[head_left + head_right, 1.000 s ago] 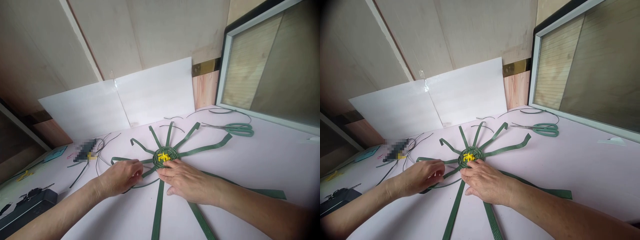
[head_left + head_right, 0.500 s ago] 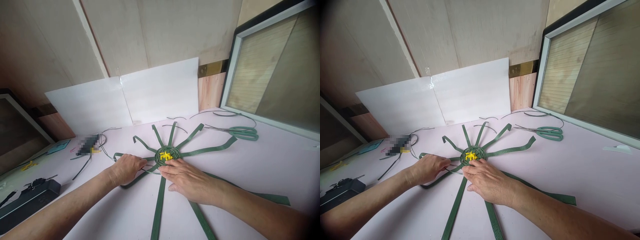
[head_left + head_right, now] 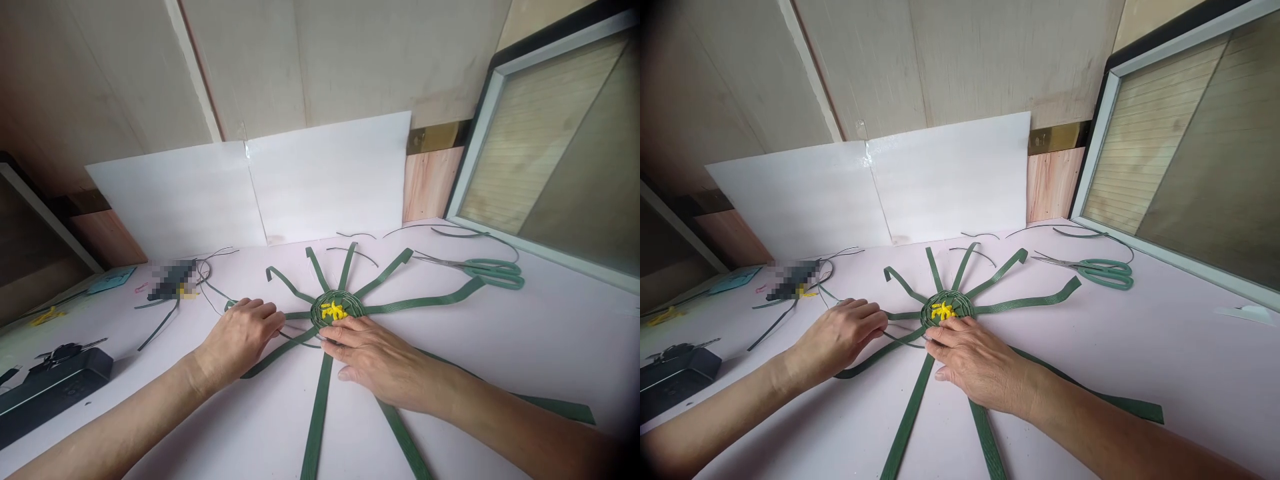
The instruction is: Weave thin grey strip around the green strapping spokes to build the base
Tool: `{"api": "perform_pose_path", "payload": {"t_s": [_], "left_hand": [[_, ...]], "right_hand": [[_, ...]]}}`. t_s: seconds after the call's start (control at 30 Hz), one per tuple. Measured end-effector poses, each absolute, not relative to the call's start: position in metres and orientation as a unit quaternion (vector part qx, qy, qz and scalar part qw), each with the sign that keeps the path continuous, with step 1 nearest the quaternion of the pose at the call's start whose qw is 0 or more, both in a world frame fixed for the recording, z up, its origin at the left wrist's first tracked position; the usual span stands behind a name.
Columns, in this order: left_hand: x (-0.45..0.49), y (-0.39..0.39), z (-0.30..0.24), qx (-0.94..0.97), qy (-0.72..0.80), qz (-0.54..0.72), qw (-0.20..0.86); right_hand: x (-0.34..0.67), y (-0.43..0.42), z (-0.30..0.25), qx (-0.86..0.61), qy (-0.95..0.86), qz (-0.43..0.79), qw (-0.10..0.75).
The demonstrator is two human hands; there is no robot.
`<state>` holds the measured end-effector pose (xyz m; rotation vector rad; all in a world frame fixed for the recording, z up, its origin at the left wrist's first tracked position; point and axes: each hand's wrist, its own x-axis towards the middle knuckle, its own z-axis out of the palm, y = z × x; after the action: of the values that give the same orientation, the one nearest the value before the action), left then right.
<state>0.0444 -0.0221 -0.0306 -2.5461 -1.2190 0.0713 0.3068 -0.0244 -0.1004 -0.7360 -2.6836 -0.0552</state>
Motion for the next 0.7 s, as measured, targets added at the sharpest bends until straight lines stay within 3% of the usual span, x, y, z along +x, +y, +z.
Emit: {"api": "perform_pose_path", "payload": {"t_s": [0.27,0.5,0.7], "left_hand": [[0.021,-0.082,-0.028,-0.892,-0.413,0.021,0.183],[0.011,-0.083,-0.056,-0.889,-0.414,-0.004,0.195],[0.015,-0.082,-0.061,-0.902,-0.412,-0.005,0.130]], "right_hand": [[0.310,-0.028,-0.100,-0.265,-0.949,-0.002,0.173],[0.311,-0.032,-0.090,-0.258,-0.952,0.013,0.164],[0.308,-0.030,-0.088,-0.264,-0.938,0.060,0.215]]}}
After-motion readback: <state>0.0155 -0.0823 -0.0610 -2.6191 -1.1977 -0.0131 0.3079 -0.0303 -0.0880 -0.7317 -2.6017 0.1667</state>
